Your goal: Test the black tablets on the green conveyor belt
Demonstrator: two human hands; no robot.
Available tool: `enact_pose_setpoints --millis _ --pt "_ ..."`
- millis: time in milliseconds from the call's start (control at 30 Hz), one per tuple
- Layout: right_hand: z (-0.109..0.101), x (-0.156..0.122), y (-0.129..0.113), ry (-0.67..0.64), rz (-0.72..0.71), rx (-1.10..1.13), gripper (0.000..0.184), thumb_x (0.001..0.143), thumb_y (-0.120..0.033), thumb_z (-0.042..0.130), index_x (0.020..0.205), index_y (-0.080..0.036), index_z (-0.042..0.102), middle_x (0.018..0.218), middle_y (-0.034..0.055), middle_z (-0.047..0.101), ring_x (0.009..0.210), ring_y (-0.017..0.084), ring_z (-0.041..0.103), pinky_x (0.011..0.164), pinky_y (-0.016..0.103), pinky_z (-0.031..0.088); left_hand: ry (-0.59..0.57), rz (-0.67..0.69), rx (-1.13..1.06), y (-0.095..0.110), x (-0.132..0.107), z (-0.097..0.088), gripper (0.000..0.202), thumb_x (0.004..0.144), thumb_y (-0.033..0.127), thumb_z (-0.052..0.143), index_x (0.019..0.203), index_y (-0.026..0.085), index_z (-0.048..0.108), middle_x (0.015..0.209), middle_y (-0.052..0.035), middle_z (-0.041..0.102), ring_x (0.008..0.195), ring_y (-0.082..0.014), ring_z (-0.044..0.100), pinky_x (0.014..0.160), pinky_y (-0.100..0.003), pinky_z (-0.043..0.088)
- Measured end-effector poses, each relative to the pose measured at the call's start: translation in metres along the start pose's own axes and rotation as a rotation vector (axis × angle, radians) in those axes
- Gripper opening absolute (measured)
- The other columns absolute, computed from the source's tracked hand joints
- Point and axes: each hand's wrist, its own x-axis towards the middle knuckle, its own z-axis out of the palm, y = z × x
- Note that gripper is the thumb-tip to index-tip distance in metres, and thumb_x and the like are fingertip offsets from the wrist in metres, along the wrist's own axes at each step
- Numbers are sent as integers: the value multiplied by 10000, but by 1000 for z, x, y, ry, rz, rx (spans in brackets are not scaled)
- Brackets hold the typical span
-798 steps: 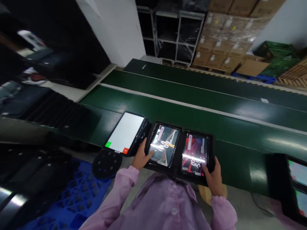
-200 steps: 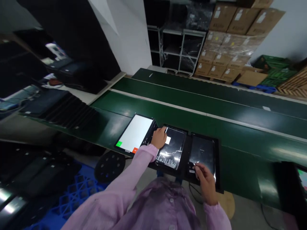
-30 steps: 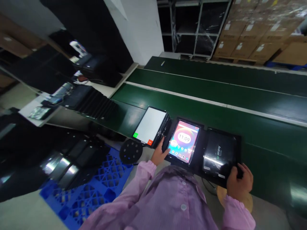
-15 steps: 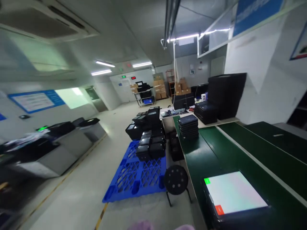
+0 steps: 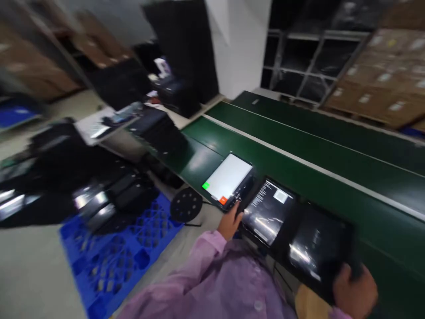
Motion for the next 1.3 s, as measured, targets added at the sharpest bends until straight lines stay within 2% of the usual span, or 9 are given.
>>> enact_pose_setpoints --millis 67,133,200,300,400,533,633,967,1300 --pt "-10 -23 -7 -4 40 -105 681 948 -607 500 1248 -20 672 1110 300 695 1067 468 662 918 651 515 67 140 -15 3 0 -4 522 1048 391 441 1525 182 467 1505 -163 586 1413 -290 546 1197 -524 450" --pt "2 -41 -31 -97 24 -55 622 987 -565 469 1315 -61 632 1178 266 700 1110 418 663 958 612 519 70 288 -15 16 0 -8 460 1051 332 454 1484 186 501 1444 -152 625 1407 -277 540 1211 -528 432" --pt "22 -57 -62 -206 -30 48 495 1028 -484 466 1338 -126 613 1250 213 696 1158 358 658 995 567 528 -2 399 -1 31 3 -9 412 1045 288 462 1440 198 539 1385 -134 660 1390 -273 546 1225 -536 413" --pt "47 -76 -102 -311 -129 143 374 1061 -362 454 1365 -190 587 1294 161 694 1200 311 647 1021 544 536 -78 471 26 44 17 -8 375 1035 259 470 1391 196 569 1348 -125 676 1365 -274 559 1250 -553 372" --pt "62 -86 -122 -342 -199 172 353 1064 -282 452 1393 -218 563 1288 137 699 1204 290 646 1029 536 543 -51 466 10 37 26 -11 355 1028 259 488 1365 191 573 1342 -133 667 1351 -274 566 1218 -532 417" --pt "72 -88 -129 -335 -223 182 351 1058 -256 453 1385 -216 573 1262 130 706 1182 288 650 1012 534 553 -6 422 -32 13 19 -19 358 1023 266 505 1371 196 550 1349 -136 647 1331 -271 576 1172 -505 463" --pt "76 -91 -129 -330 -196 154 371 1056 -272 458 1405 -198 558 1288 147 690 1227 303 620 1039 561 532 4 373 -65 4 8 -19 380 1024 276 505 1394 191 527 1372 -144 629 1327 -276 576 1161 -502 465" --pt "80 -97 -136 -288 -149 77 445 1046 -304 476 1471 -174 490 1361 179 639 1312 330 559 1080 607 505 104 227 -221 2 11 4 383 1056 329 462 1407 188 523 1404 -154 600 1339 -271 556 1155 -485 441" --pt "77 -93 -139 -329 -137 136 405 1030 -273 508 1425 -189 532 1347 161 656 1294 320 581 1077 594 520 81 256 -217 -3 13 6 409 1074 332 418 1447 183 495 1440 -164 574 1378 -267 529 1197 -486 401"
